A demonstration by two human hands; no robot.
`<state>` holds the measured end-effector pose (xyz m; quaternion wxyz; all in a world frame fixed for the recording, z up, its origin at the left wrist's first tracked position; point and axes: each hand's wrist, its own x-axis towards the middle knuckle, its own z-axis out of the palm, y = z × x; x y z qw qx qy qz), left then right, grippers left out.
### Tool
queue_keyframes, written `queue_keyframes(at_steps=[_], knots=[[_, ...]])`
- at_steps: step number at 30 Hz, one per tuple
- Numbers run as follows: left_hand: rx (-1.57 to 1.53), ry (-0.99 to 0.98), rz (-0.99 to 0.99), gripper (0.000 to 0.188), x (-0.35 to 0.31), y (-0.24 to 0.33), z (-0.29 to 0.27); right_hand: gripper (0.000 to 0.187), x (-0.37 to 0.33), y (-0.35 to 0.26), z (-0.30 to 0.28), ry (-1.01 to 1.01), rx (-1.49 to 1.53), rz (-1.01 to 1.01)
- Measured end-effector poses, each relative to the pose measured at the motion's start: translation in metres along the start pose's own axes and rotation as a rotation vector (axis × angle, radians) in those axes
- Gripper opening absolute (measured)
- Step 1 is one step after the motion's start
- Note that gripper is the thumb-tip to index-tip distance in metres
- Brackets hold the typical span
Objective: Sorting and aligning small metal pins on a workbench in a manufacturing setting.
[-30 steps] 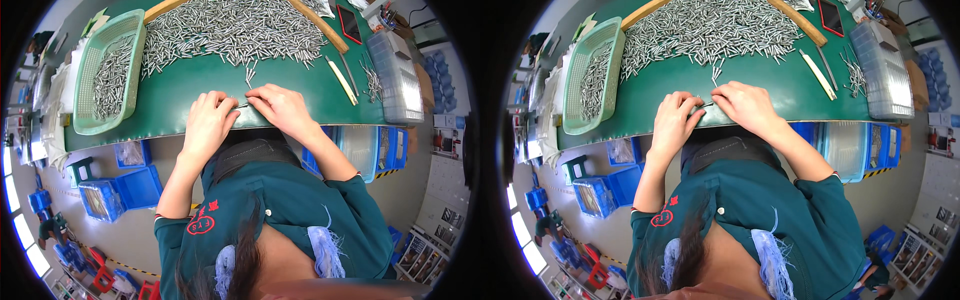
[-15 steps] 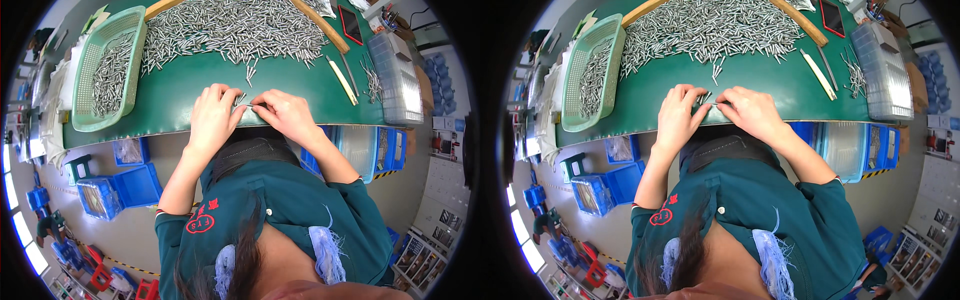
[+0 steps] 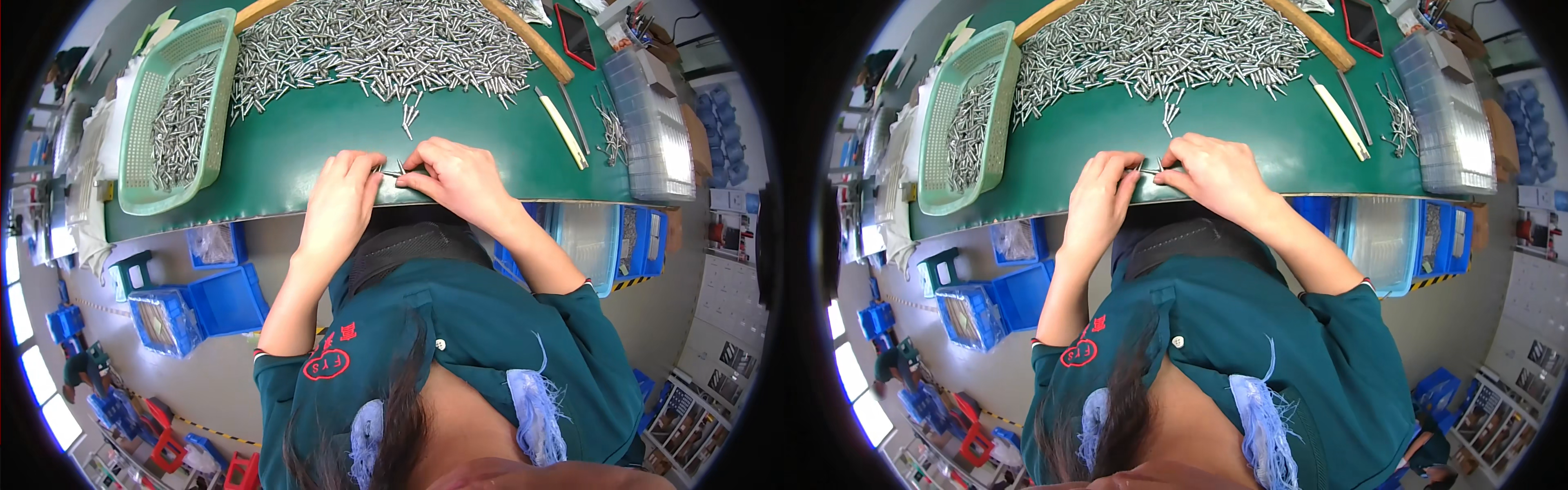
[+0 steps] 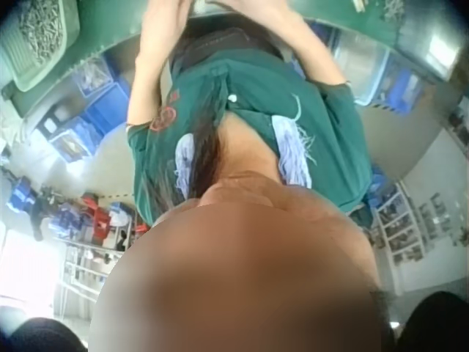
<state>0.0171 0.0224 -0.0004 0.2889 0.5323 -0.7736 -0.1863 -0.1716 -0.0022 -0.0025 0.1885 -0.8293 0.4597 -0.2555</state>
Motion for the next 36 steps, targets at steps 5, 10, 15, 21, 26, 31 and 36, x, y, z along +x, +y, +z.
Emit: queue_keyframes(at_steps=[5, 10, 15, 21, 26, 31, 36], knots=[[0.049, 0.010, 0.008, 0.016, -0.007, 0.000, -0.008, 0.022, -0.001, -0.005, 0.002, -0.054, -0.013, 0.006], [0.071, 0.040, 0.056, 0.014, -0.007, -0.003, 0.000, 0.022, -0.004, -0.009, 0.007, -0.052, 0.038, -0.026], [0.056, 0.003, 0.047, 0.014, -0.013, -0.002, -0.006, 0.022, -0.006, -0.009, 0.009, -0.038, 0.019, -0.019], [0.009, 0.090, -0.012, 0.015, -0.021, -0.006, -0.010, 0.020, -0.006, -0.008, 0.000, -0.017, 0.071, -0.046], [0.093, 0.070, -0.016, 0.014, -0.025, -0.003, -0.010, 0.020, -0.006, -0.005, 0.000, -0.029, 0.088, -0.068], [0.110, 0.083, -0.010, 0.015, -0.027, -0.004, -0.008, 0.035, 0.006, -0.011, -0.003, -0.110, -0.005, -0.122], [0.092, 0.061, -0.022, 0.017, -0.032, -0.005, -0.007, 0.039, 0.026, -0.005, 0.015, -0.114, -0.084, -0.305]])
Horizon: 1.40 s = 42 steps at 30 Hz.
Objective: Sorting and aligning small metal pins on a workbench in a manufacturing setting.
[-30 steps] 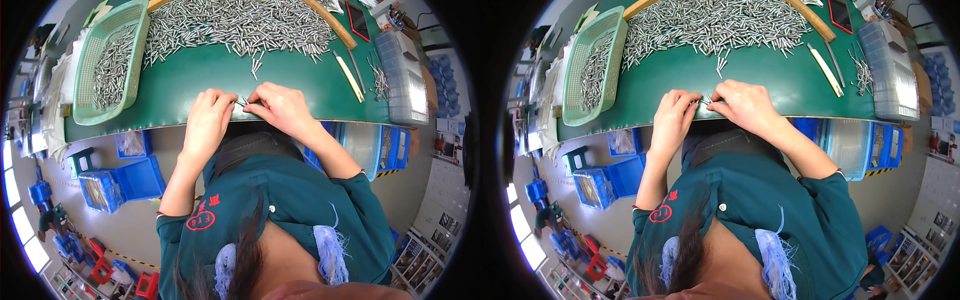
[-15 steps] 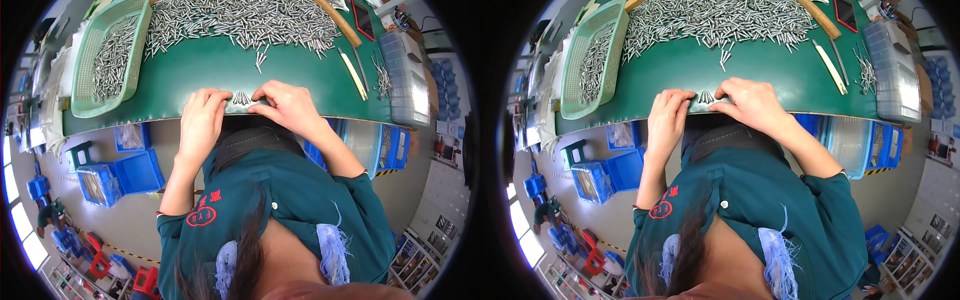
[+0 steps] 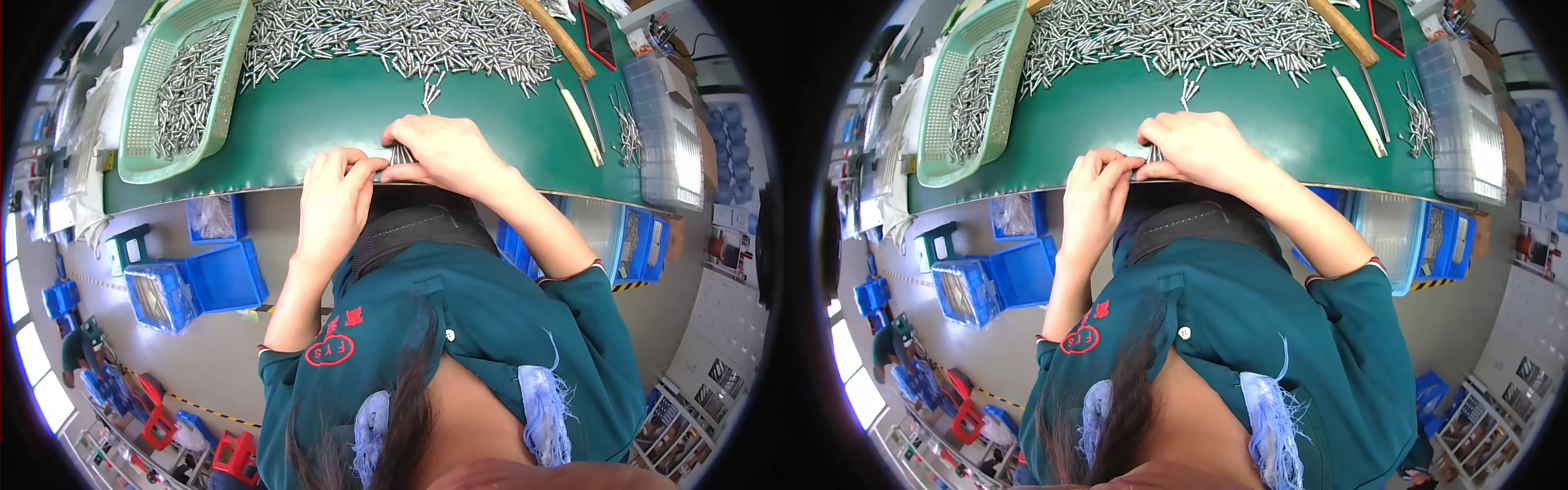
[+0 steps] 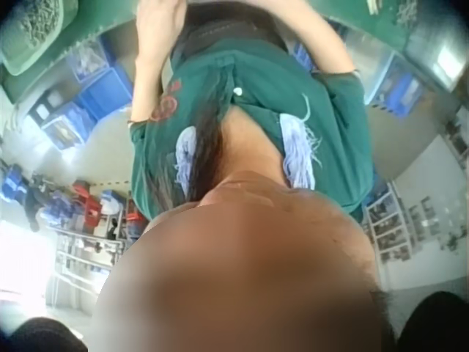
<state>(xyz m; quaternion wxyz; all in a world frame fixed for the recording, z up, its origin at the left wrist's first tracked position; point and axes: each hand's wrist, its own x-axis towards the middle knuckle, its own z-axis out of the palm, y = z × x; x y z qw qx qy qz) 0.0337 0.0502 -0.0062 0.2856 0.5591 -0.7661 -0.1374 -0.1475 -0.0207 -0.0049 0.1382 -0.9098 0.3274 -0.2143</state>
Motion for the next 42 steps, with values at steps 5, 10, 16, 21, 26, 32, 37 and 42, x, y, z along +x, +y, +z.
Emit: queue_keyframes(at_steps=[5, 10, 16, 21, 26, 32, 37, 42], knots=[[-0.523, 0.020, -0.289, 0.013, -0.015, 0.006, -0.007, 0.026, 0.003, 0.003, 0.000, -0.138, -0.012, -0.034], [-1.347, -0.492, -0.679, 0.037, -0.025, -0.008, 0.012, 0.026, -0.004, 0.001, -0.003, -0.181, 0.021, -0.020], [-1.978, -0.639, -0.822, 0.037, -0.007, -0.001, 0.033, 0.016, -0.028, -0.007, -0.012, -0.255, 0.037, -0.087], [-1.711, -0.723, -0.779, 0.035, -0.002, 0.008, 0.044, 0.024, -0.036, -0.006, -0.014, -0.240, 0.020, -0.094], [-1.624, -0.709, -0.800, 0.034, -0.004, 0.014, 0.038, 0.035, -0.037, -0.011, -0.021, -0.205, 0.212, 0.008], [-1.508, -0.713, -0.764, 0.030, -0.006, 0.014, 0.038, 0.037, -0.046, -0.010, -0.035, -0.166, 0.190, 0.154], [-1.366, -0.619, -0.623, 0.027, -0.010, 0.022, 0.032, 0.027, -0.054, -0.013, -0.034, -0.163, 0.299, 0.222], [-1.296, -0.546, -0.553, 0.027, -0.010, 0.024, 0.025, 0.024, -0.051, -0.019, -0.038, -0.241, 0.461, 0.380]])
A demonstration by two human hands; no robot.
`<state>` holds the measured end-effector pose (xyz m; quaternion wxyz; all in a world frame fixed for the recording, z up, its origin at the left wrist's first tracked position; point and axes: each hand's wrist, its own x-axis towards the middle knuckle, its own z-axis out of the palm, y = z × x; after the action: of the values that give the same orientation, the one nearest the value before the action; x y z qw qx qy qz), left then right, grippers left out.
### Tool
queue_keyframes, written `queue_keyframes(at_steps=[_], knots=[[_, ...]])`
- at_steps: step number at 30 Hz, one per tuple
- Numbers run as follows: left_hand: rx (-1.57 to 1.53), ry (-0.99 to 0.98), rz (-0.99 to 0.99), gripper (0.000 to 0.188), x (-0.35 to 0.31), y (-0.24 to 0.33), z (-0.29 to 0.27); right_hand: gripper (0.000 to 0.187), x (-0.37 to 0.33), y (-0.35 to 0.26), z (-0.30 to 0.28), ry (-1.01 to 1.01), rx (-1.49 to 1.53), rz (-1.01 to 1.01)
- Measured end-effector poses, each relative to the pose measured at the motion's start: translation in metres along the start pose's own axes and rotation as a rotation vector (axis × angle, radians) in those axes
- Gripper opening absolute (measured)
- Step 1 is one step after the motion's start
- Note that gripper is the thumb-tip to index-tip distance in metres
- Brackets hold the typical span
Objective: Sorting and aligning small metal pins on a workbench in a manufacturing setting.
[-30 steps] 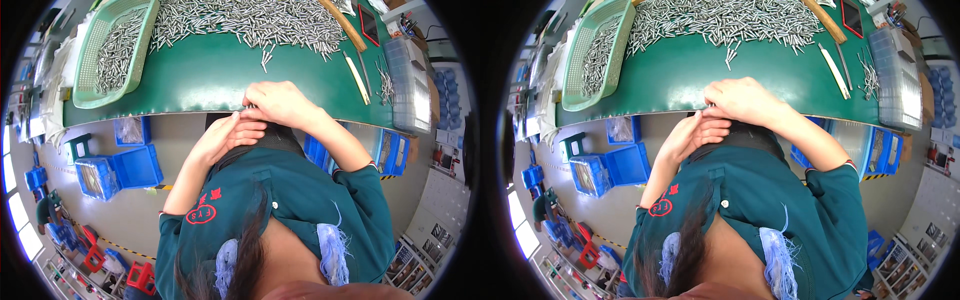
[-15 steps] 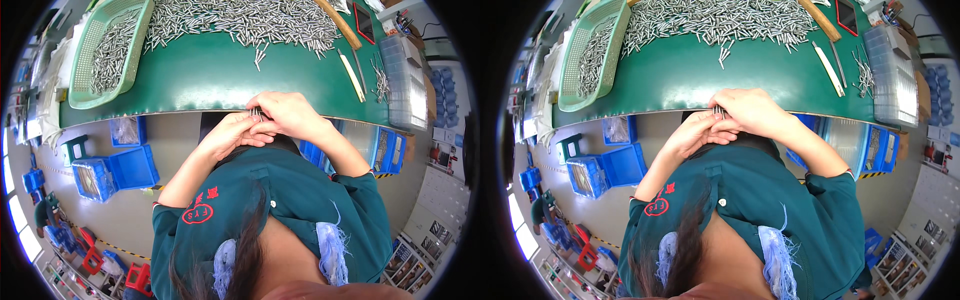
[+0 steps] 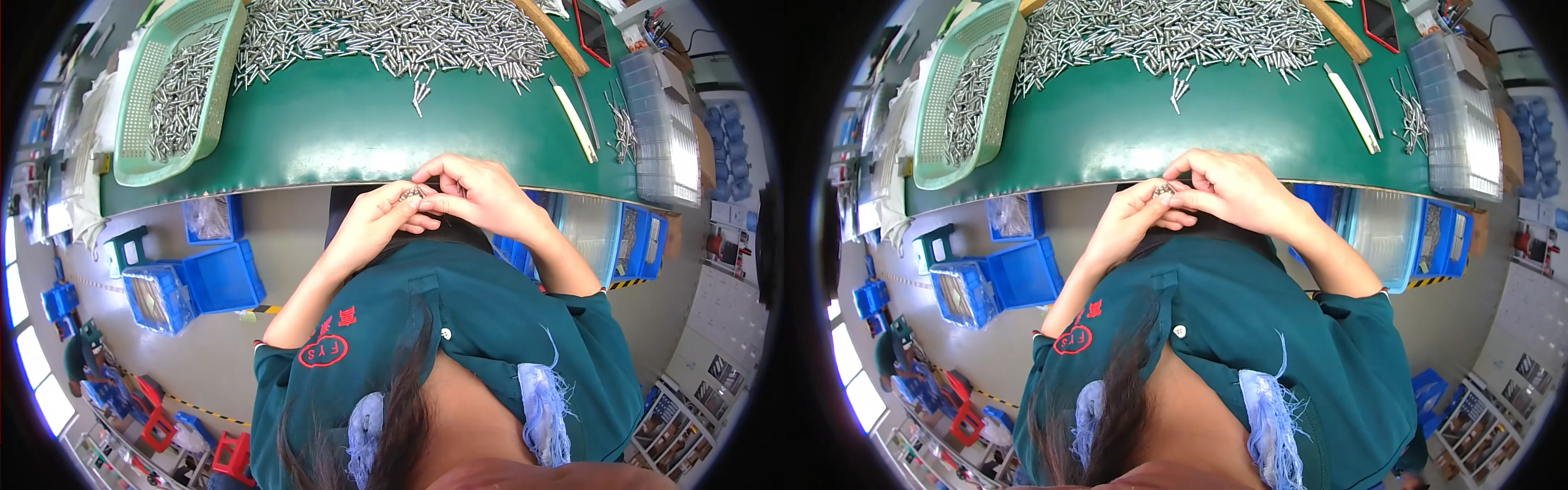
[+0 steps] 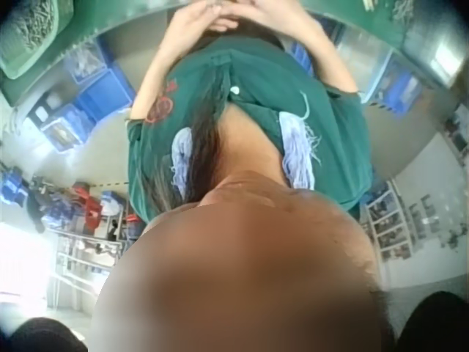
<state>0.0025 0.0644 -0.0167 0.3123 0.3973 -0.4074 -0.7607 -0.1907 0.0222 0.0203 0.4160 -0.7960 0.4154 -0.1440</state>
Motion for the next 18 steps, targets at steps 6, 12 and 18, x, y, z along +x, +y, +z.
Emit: queue_keyframes(at_steps=[6, 12, 18], knots=[[-0.045, 0.003, 0.007, 0.027, -0.002, 0.005, 0.001, 0.019, -0.001, 0.004, 0.004, 0.013, 0.248, 0.022], [-0.070, -0.025, -0.014, 0.027, -0.002, 0.013, 0.002, 0.011, 0.001, 0.003, 0.005, -0.009, 0.480, 0.103], [0.004, 0.047, -0.010, 0.030, -0.003, 0.010, -0.006, 0.014, 0.031, 0.016, -0.040, 0.201, 0.417, 0.067]])
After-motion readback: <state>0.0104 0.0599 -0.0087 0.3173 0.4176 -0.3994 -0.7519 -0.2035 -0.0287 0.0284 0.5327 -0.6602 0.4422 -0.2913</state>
